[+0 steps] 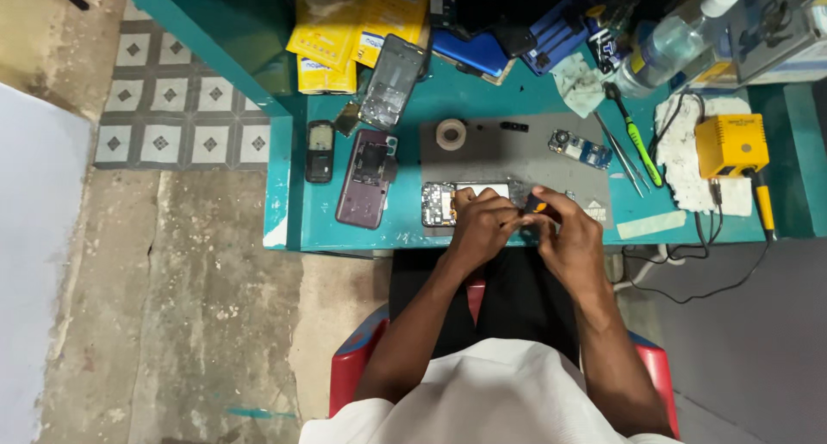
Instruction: The person is repairing a smartphone by using a screwdriver to remove screws and a metal prying tool to separate the phone's casing. They carefully lift the screen assembly to expose the internal components, including the battery and circuit board, and continue to adjust the internal parts.
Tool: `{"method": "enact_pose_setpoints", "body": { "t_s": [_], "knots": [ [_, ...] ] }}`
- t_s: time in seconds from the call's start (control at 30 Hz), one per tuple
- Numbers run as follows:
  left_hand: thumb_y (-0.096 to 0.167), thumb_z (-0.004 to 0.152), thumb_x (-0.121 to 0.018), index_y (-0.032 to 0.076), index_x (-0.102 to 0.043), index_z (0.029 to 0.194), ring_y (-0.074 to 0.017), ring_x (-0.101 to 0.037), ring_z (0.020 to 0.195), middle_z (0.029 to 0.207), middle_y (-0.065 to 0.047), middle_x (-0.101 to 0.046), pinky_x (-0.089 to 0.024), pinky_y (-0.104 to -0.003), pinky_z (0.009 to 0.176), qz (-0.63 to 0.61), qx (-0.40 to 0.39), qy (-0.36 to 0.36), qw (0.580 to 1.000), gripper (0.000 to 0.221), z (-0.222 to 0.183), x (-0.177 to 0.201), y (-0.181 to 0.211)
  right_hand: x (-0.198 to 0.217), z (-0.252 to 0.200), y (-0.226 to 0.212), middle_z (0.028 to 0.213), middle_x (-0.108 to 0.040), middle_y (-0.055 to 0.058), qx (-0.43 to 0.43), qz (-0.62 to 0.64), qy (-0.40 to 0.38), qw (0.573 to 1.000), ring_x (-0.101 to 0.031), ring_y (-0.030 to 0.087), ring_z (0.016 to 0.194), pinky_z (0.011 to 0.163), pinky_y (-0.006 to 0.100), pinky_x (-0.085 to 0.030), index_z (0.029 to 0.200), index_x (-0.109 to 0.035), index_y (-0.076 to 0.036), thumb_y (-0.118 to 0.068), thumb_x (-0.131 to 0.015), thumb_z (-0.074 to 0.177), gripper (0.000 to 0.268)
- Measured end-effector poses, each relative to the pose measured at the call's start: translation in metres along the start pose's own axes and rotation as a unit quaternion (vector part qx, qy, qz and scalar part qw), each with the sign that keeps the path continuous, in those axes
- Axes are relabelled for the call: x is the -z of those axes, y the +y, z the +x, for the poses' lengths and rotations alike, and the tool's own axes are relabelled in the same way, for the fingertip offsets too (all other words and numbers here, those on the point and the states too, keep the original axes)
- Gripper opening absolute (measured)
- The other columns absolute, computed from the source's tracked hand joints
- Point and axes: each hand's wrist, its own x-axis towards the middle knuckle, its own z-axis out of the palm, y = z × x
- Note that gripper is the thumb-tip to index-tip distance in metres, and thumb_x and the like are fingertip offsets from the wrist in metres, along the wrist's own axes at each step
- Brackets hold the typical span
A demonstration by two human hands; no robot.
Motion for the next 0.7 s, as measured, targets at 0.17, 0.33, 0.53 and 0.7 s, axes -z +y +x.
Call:
{"method": "enact_pose_setpoints", "body": {
  "t_s": [0.17, 0.33, 0.53, 0.7],
  "knots": [
    [0.023, 0.080, -0.083, 0.013, -0.076, 0.074, -0.0139, -0.062, 0.081, 0.080, 0.005, -0.072, -0.031, -0.042, 0.085, -0.010, 0.013, 0.001, 1.000, 0.014, 0.000, 0.000, 0.000, 0.002, 0.000, 0.010, 0.120, -0.073, 0.016, 0.020, 0.114, -0.068, 0.991, -0.076, 0.030, 0.112, 0.092, 0.034, -0.062, 0.134, -0.042, -0.008, 0.011, -0.061, 0.099, 0.044],
    [0.017, 0.078, -0.082, 0.013, -0.073, 0.074, -0.0125, -0.064, 0.085, 0.093, 0.005, -0.076, -0.032, -0.041, 0.087, -0.008, 0.008, 0.018, 1.000, 0.011, -0.004, -0.004, -0.004, 0.011, 0.004, 0.003, 0.123, -0.070, 0.020, 0.060, 0.099, -0.116, 0.987, -0.070, 0.034, 0.113, 0.092, 0.042, -0.057, 0.131, -0.042, -0.009, 0.005, -0.072, 0.088, 0.055],
    [0.015, 0.080, -0.081, 0.011, -0.075, 0.083, -0.0137, -0.065, 0.090, 0.087, 0.006, -0.072, -0.033, -0.043, 0.090, -0.015, 0.016, 0.023, 1.000, 0.008, -0.006, -0.003, -0.001, -0.009, -0.007, -0.009, 0.114, -0.069, 0.018, 0.100, 0.018, 0.020, 0.995, -0.069, 0.032, 0.109, 0.087, 0.039, -0.059, 0.129, -0.048, -0.014, 0.009, -0.077, 0.086, 0.056],
    [0.026, 0.079, -0.085, 0.012, -0.075, 0.077, -0.0149, -0.061, 0.090, 0.091, 0.005, -0.072, -0.029, -0.044, 0.087, 0.000, 0.015, 0.021, 1.000, 0.017, -0.001, 0.002, 0.006, -0.007, -0.009, 0.001, 0.120, -0.070, 0.022, 0.017, 0.026, 0.018, 0.999, -0.074, 0.031, 0.110, 0.092, 0.036, -0.063, 0.132, -0.046, -0.009, 0.018, -0.064, 0.090, 0.052]
  ]
}}
